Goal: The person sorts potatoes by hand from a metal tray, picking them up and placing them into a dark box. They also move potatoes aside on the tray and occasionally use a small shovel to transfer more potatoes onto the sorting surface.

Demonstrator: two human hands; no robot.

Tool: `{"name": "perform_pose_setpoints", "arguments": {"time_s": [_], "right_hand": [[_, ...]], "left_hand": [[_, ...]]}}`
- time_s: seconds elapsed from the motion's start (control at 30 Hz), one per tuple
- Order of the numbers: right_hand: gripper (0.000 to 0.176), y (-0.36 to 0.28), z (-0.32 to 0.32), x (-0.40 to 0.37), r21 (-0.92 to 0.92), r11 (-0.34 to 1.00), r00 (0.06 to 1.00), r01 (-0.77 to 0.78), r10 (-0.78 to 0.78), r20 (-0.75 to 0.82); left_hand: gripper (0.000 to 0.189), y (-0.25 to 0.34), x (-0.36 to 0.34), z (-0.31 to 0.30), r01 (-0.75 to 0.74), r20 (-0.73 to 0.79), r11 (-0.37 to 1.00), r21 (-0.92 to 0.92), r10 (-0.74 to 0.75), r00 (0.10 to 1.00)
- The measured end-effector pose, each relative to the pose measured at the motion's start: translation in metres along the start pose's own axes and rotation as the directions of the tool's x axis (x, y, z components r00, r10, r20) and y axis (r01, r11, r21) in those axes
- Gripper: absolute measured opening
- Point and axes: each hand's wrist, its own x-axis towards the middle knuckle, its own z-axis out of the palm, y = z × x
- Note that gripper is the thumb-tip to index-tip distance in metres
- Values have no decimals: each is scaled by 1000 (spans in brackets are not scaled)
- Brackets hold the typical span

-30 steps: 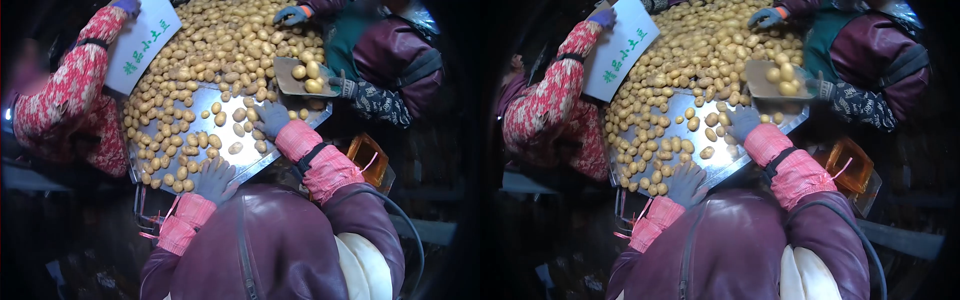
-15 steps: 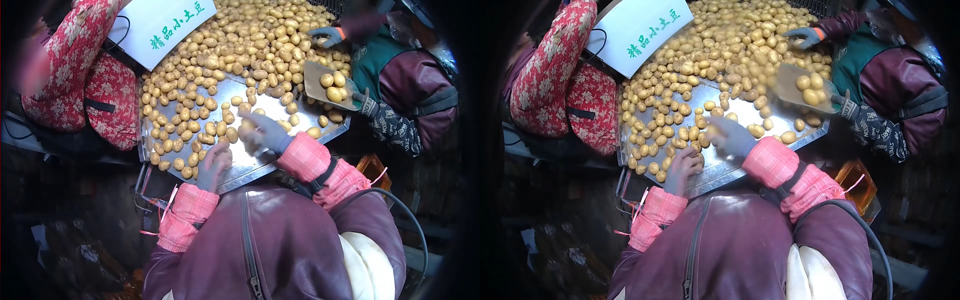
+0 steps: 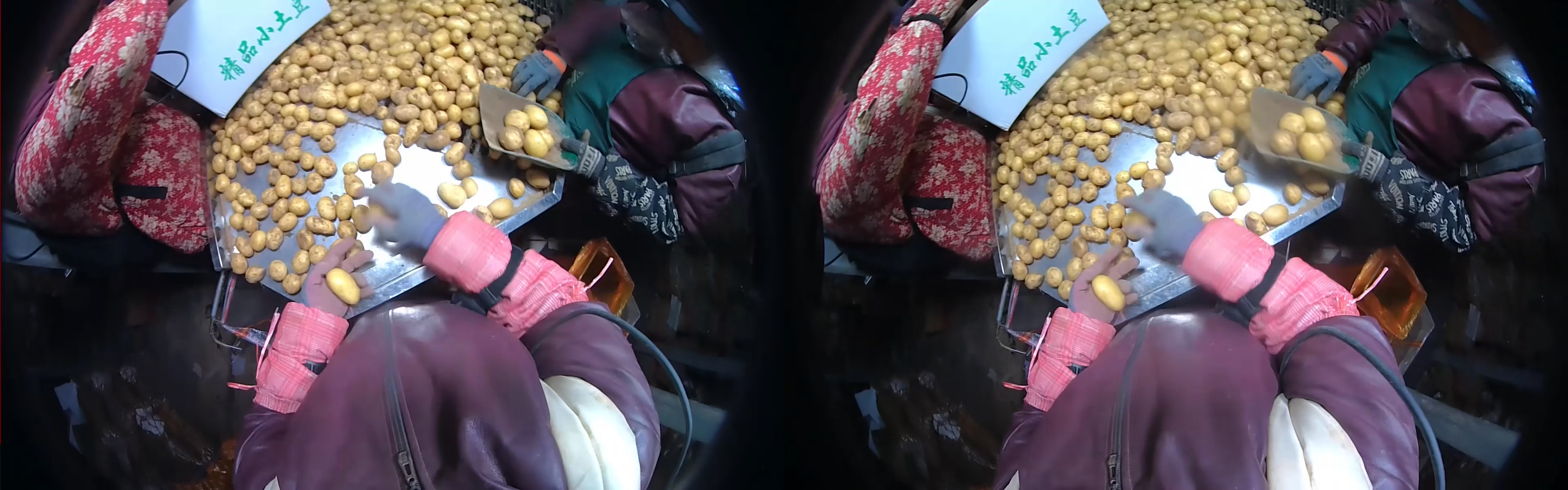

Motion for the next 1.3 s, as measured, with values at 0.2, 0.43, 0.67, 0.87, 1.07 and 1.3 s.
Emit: {"name": "perform_pose_setpoints", "arguments": {"time_s": [0.2,0.43,0.67,0.87,1.07,1.3], "right_hand": [[50,33,-30,-38,-554,832,965,14,-156,-210],[35,66,-51,-45,-543,796,952,-266,306,-18],[48,-32,-30,-47,-27,999,999,31,-30,35],[26,55,-104,-101,-671,673,945,-312,293,-145],[28,105,-83,-104,-569,722,909,-394,398,-124],[24,39,-34,-59,-248,953,979,-174,139,-153]], "left_hand": [[55,4,11,-22,195,374,937,-291,-76,925],[57,3,12,-22,221,354,895,-389,-76,932],[67,13,8,3,155,211,854,-496,-55,976],[63,6,12,-21,158,249,881,-446,-48,967],[60,-8,29,-46,276,508,868,-413,-32,861],[70,-3,18,-42,260,453,912,-318,-95,887]]}}
